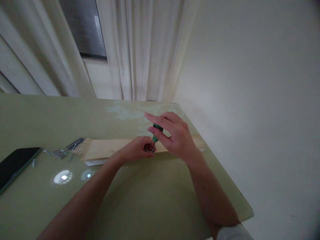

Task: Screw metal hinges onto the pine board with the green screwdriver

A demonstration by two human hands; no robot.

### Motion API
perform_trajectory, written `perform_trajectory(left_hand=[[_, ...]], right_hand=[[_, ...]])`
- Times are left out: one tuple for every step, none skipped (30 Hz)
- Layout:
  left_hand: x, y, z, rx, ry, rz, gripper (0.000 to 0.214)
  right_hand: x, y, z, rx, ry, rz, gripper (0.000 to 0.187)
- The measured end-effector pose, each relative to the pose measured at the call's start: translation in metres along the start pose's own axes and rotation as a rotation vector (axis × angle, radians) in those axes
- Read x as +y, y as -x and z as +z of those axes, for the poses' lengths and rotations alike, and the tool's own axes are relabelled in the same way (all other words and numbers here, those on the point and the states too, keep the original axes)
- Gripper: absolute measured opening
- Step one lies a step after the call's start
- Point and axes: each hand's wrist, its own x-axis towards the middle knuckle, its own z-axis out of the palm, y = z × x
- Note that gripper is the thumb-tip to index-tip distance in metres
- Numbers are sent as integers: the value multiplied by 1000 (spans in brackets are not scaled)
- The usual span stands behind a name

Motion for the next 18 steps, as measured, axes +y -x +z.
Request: perform_trajectory(left_hand=[[0,0,0,1,-3,1,11],[0,0,-1,1,-8,3,11],[1,0,-1,2,-11,5,11],[3,0,-2,0,-13,4,11],[4,0,-2,-3,-12,0,10],[5,1,-3,-7,-8,-5,10],[7,1,-3,-10,-3,-10,9],[8,1,-3,-11,-1,-15,9],[8,2,-3,-10,-3,-18,8],[8,2,-3,-8,-6,-19,8],[8,2,-3,-3,-9,-19,8],[8,1,-3,2,-12,-18,9],[7,1,-2,4,-13,-16,9],[6,1,-2,3,-10,-14,10],[6,1,-2,-1,-5,-13,11],[5,1,-2,-6,0,-12,11],[6,1,-2,-11,1,-12,11],[6,1,-1,-10,-2,-11,11]], right_hand=[[1,0,0,19,37,14,42],[1,0,1,22,50,20,44],[2,0,1,6,28,18,46],[2,0,1,-23,-25,12,50],[2,0,0,-55,-85,8,52],[3,0,0,-74,-124,11,53],[3,0,0,-75,-123,20,51],[4,0,0,-61,-81,35,46],[4,0,-1,-40,-19,48,43],[4,0,-1,-22,37,53,42],[4,0,-2,-13,65,47,43],[4,0,-3,-22,53,32,44],[3,0,-4,-49,0,12,46],[1,0,-5,-83,-75,-5,49],[0,0,-5,-107,-144,-12,51],[0,0,-5,-114,-181,-7,52],[-1,0,-4,-103,-175,2,50],[-1,0,-2,-83,-130,12,47]])
